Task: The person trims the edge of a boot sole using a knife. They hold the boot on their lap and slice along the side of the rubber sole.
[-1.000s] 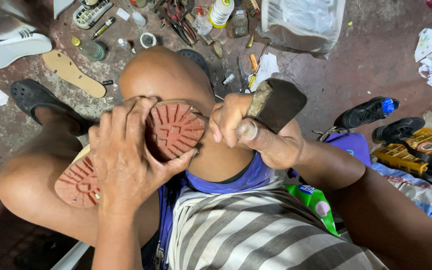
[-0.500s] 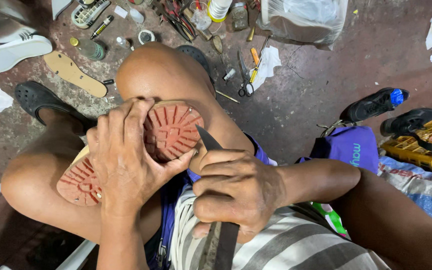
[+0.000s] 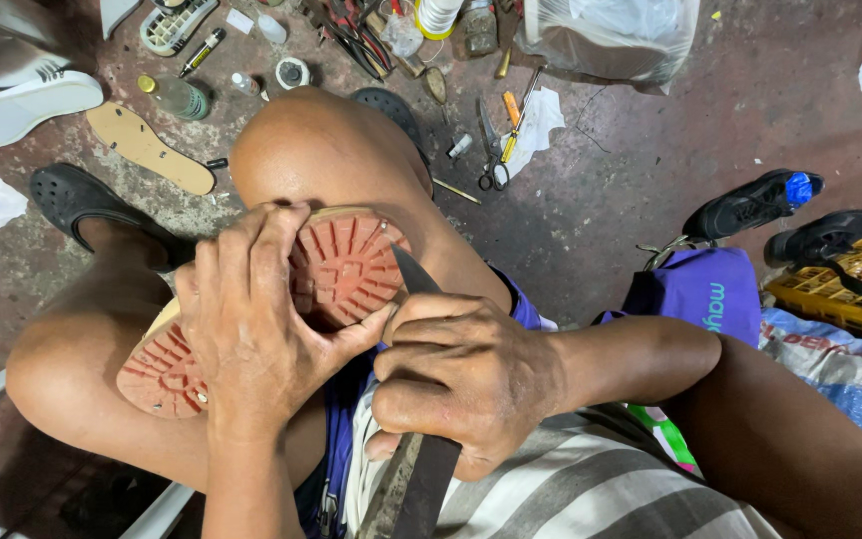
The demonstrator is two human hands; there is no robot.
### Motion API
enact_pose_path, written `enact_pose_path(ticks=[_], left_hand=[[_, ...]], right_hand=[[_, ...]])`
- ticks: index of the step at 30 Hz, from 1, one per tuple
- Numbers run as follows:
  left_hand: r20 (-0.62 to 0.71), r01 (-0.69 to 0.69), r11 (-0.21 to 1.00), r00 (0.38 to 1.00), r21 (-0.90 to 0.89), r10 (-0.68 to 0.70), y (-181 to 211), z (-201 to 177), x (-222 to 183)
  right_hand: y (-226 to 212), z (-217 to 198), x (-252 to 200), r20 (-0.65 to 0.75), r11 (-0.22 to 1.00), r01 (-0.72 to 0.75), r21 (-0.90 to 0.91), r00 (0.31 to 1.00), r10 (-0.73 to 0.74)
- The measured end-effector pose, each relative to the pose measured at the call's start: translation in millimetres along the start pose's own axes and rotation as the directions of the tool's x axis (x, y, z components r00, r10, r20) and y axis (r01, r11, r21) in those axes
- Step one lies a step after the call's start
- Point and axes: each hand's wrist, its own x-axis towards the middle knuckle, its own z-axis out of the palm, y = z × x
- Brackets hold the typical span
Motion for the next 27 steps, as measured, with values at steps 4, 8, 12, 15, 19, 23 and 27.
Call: enact_pose_path(ticks=[4,8,12,15,19,23,27], left_hand=[[0.000,-0.004,1.000,1.000,-0.010,0.004,-0.3,-0.4,-0.3],[0.000,0.001,1.000,1.000,-0.005,-0.001,0.6,-0.6,-0.4],[-0.001,0.000,1.000,1.000,-0.008,0.000,0.5,-1.0,-0.3],[-0.009,-0.009,1.000,1.000,-0.018,0.008,0.1,-1.1,0.4],[0.006,0.006,1.000,1.000,-0.020,-0.006,0.9,-1.2,-0.2],[0.002,0.001,1.000,1.000,-0.017,-0.001,0.1,-0.9,-0.2],[-0.003,-0.006,1.000,1.000,-0.020,0.006,-0.3,-0.7,0.1]], right_hand=[[-2.1,-1.2,1.5,0.021,1.000,-0.011,0.022,1.000,0.011],[-3.9,-2.4,3.0,0.046,0.999,-0.041,0.033,0.998,0.040],[-4.4,-1.5,2.6,0.025,0.999,-0.046,0.018,0.999,0.045],[-4.1,-0.8,2.3,0.012,0.999,-0.048,0.020,0.999,0.048],[-5.1,-1.2,1.8,0.012,0.998,-0.056,0.031,0.998,0.056],[-4.3,-2.3,2.5,0.019,0.998,-0.046,0.033,0.999,0.045],[-4.7,-1.9,1.8,0.033,0.997,-0.066,0.028,0.997,0.065]])
